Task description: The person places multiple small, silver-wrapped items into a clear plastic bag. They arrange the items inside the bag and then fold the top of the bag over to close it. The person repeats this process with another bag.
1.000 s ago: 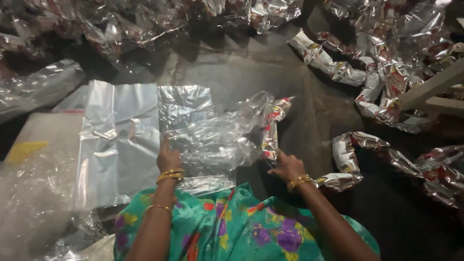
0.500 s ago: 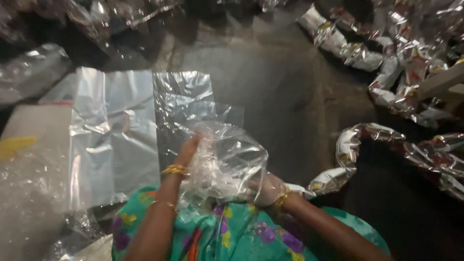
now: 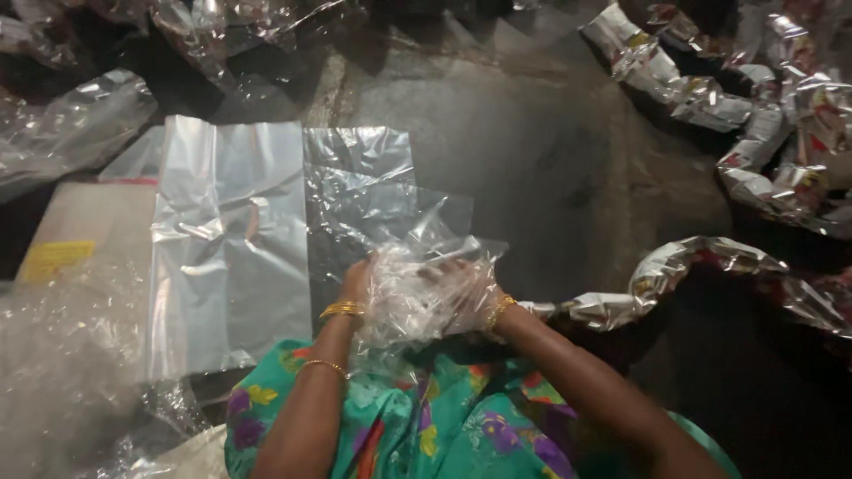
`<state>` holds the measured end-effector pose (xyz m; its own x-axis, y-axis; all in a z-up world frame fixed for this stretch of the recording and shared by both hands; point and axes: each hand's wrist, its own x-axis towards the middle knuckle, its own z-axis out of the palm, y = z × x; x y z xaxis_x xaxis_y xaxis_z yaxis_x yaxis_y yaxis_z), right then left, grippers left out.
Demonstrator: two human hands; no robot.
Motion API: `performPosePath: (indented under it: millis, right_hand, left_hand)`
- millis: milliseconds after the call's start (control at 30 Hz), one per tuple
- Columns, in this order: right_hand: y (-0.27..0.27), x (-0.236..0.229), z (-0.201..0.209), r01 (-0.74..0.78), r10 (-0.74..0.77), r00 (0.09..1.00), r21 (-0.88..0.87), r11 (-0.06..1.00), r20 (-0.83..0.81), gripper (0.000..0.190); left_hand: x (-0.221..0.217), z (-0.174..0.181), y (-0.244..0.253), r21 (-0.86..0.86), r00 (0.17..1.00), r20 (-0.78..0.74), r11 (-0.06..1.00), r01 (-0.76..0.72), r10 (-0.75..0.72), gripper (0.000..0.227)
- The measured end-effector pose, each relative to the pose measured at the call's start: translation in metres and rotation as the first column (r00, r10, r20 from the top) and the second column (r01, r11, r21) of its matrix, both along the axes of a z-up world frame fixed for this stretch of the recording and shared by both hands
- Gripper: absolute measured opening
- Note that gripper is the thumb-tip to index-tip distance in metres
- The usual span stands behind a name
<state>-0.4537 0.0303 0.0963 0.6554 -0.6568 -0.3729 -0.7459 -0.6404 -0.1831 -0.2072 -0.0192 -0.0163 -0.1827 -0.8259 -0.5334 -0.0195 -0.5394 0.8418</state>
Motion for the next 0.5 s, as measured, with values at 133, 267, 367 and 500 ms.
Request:
performPosePath:
  millis: [133, 267, 367, 500]
  right_hand:
    - [0.029, -0.058, -0.01, 0.59, -0.62, 0.779, 0.223, 0.776, 0.096, 0.074]
    - [0.081, -0.177, -0.019, 0.641, -0.846, -0.065, 0.672, 0.371, 0.529, 0.063]
    - [0.111, -0.263, 0.023, 0.918, -0.812, 0.0, 0.322, 0.231, 0.584, 0.058]
    - [0.157, -0.272, 0.145, 0.942, -0.58, 0.263, -0.077, 0.326, 0.771, 0.051]
  left_hand:
    - [0.011, -0.007, -0.012, -0.056, 0.942, 0.171, 0.958, -0.282, 0.288, 0.057]
    - [0.022, 0.022, -0.024, -0.317, 0.979, 0.105, 0.939, -0.132, 0.174, 0.044]
    - [0.008, 0.091, -0.045, -0.31, 1.0, -0.012, 0.951, 0.014, -0.018, 0.042]
    - [-0.038, 0.218, -0.048, -0.56, 0.901, 0.364, 0.718, 0.413, -0.235, 0.071]
